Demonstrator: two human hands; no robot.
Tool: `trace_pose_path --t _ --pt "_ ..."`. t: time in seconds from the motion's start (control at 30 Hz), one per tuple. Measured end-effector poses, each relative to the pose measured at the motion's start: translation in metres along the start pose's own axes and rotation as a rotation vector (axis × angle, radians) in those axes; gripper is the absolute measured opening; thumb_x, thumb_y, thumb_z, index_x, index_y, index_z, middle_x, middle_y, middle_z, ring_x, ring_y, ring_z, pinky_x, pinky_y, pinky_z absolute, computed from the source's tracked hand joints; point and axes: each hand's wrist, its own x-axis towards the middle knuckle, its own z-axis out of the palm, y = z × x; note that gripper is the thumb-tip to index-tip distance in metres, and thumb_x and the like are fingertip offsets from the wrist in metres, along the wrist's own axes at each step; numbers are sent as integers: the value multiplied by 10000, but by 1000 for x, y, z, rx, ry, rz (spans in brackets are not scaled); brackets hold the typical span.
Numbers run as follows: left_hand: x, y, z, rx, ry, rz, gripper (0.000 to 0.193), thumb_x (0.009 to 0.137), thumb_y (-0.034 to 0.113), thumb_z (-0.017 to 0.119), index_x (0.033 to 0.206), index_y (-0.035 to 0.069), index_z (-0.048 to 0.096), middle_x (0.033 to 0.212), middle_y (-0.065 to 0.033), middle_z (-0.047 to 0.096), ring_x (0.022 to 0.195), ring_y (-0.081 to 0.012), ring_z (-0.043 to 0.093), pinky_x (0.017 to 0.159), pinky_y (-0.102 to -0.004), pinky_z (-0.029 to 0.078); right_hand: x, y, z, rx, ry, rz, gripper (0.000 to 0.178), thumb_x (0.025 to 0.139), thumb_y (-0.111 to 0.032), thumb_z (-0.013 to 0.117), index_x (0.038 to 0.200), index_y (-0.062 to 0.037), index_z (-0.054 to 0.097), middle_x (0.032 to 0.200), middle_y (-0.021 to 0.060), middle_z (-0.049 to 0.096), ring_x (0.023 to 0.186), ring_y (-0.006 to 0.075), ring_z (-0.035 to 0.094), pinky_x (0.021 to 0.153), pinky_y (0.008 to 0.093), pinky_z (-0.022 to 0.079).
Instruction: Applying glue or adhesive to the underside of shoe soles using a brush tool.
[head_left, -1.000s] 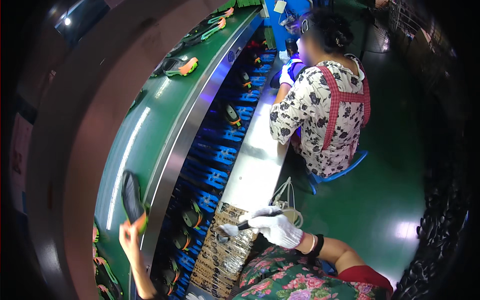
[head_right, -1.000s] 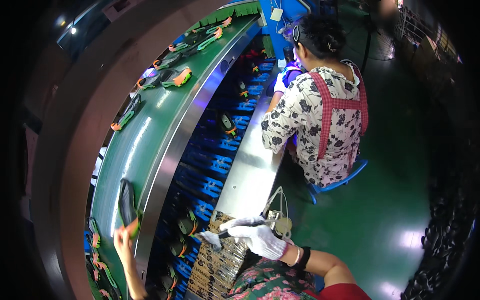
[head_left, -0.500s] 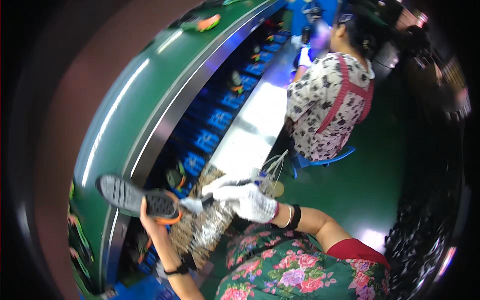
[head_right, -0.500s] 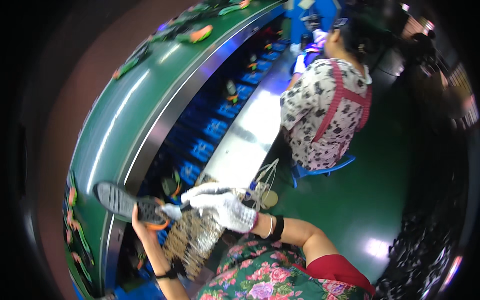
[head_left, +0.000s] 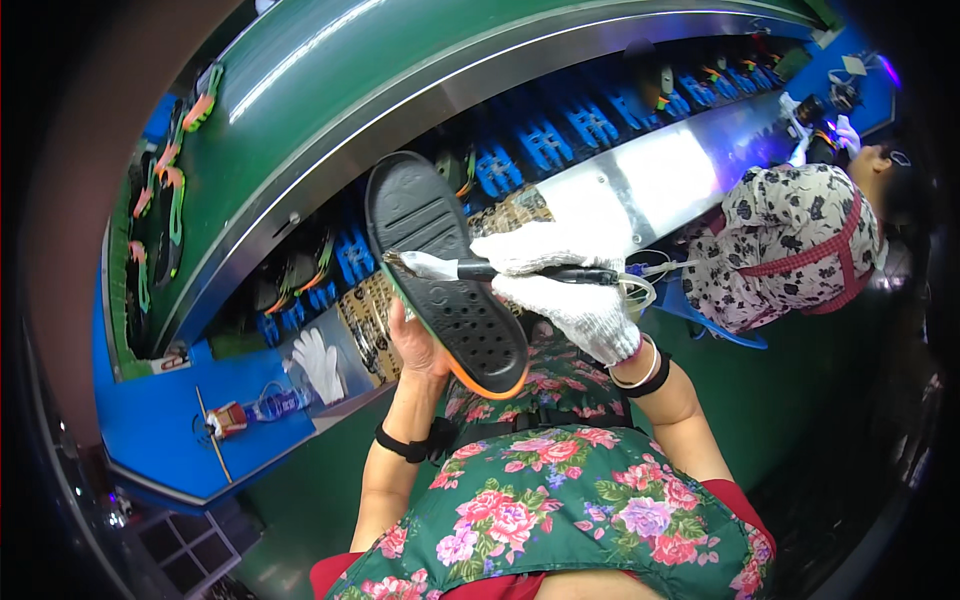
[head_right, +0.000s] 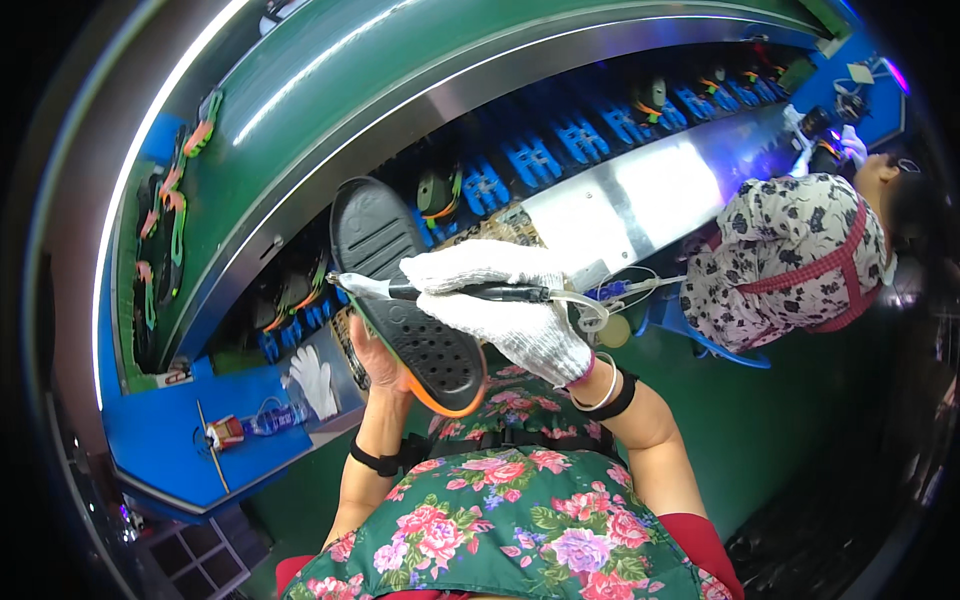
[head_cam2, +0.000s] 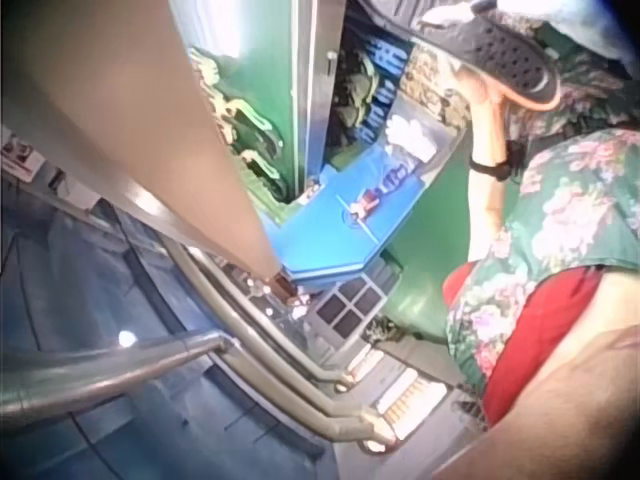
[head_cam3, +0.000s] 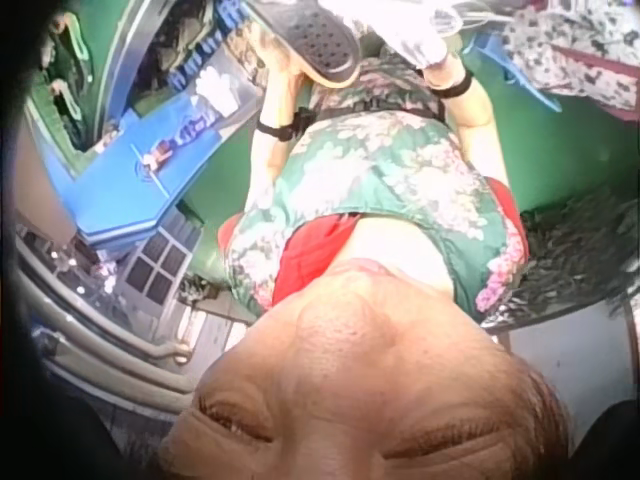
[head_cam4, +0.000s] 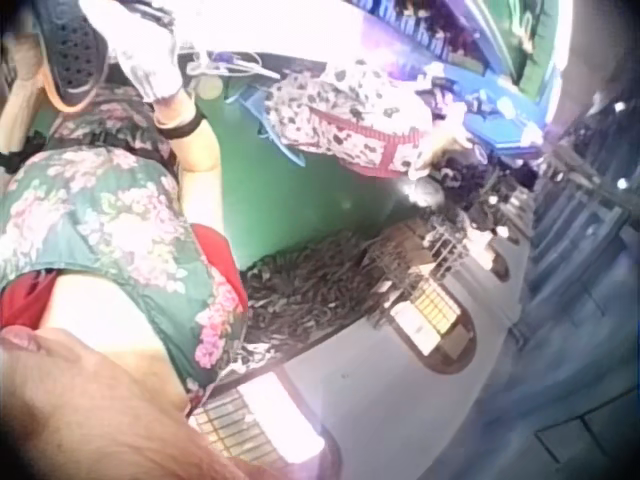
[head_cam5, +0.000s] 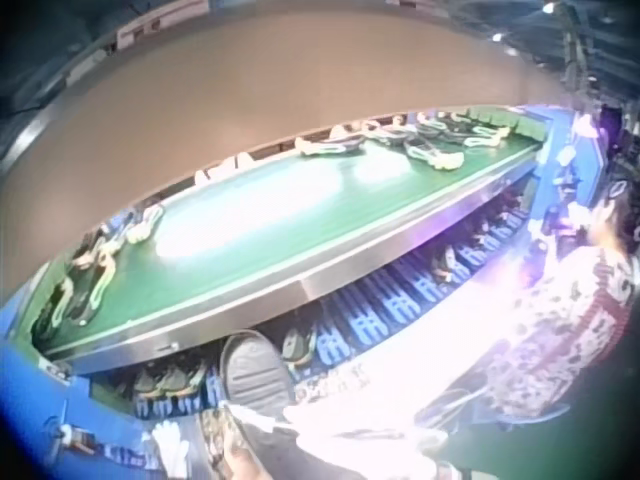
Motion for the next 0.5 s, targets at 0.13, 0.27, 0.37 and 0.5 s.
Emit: trace_pose_path --t 0.13,0.27,0.37,0.5 --pt "-8 -5 -9 -61 100 50 808 963 776 396 1430 137 563 1367 -69 639 1217 -274 618 1063 -436 488 9 20 9 -169 -95 -166 312 866 -10 742 1177 1 721 1219 136 719 1093 234 697 935 355 560" --pt "-13 -7 -9 -140 -53 87 810 1001 742 337 1524 138 465 1499 -61 532 1338 -276 525 1138 -437 416 8 27 20 -287 -93 -274 317 858 -14 742 1174 -8 725 1205 136 722 1078 243 699 918 358 563" --pt "-22 -10 0 -148 26 136 812 1001 746 327 1528 143 461 1514 -53 519 1343 -275 520 1138 -433 415 7 24 26 -357 -94 -337 320 852 -16 741 1172 -15 728 1195 135 724 1066 249 700 906 361 566" --pt "-27 -20 13 191 367 159 936 953 832 219 1521 125 453 1467 -71 555 1314 -254 544 1117 -415 440 20 20 28 -487 -60 -429 325 844 -20 741 1169 -24 732 1181 135 727 1051 258 702 889 364 568"
